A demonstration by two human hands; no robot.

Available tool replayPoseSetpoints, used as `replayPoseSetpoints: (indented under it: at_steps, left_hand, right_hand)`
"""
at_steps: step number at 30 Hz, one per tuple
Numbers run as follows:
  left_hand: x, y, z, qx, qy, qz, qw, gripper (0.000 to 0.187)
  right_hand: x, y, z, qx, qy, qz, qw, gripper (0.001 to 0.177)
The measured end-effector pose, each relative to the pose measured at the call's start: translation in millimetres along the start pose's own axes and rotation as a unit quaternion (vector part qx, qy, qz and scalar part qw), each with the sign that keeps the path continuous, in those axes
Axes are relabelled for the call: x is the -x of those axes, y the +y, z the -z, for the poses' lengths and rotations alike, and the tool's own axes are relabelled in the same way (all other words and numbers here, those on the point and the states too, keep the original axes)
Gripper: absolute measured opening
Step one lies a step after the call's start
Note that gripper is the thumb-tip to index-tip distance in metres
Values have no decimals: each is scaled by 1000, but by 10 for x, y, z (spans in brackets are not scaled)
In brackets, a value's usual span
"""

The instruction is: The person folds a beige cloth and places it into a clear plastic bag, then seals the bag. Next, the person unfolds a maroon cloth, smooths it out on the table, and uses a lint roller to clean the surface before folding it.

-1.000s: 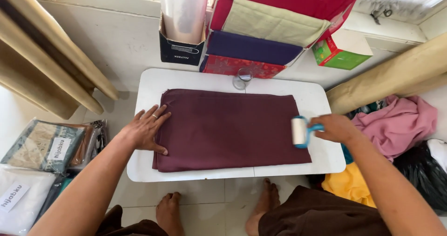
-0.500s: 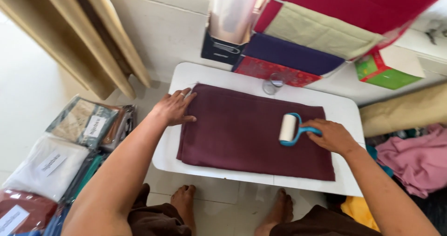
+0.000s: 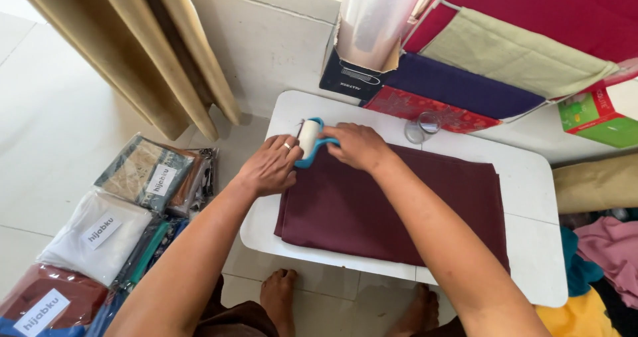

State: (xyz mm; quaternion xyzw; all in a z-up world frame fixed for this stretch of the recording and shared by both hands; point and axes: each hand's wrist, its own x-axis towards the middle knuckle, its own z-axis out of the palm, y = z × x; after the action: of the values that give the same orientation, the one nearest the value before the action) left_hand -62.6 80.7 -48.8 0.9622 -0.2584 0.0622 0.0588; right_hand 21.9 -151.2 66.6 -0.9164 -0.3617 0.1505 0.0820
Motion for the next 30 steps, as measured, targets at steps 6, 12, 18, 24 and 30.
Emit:
replayPoseSetpoints:
  at_steps: [6,12,18,24,30]
  left_hand:
    - [16,35,14,86,-48,-3,995,50]
    - [-15,31,135,37,-135,28,990,58]
    - [-115,58,214,23,-173,59,983,63]
    - [-179,56,145,2,-187,71,980,59]
    - [-247,279,371,-71,-178,67,979,52]
  right_hand:
    - [147,147,103,-46,-14,-15,999,30]
    - [846,720,323,-28,-64,-48,996,27]
    - [1967,1617,545,-22,-60,-116,991,23]
    - [3316,2926,130,98,-54,-284,952,25]
    - [3928,2083,130,77,29,-345,935,32]
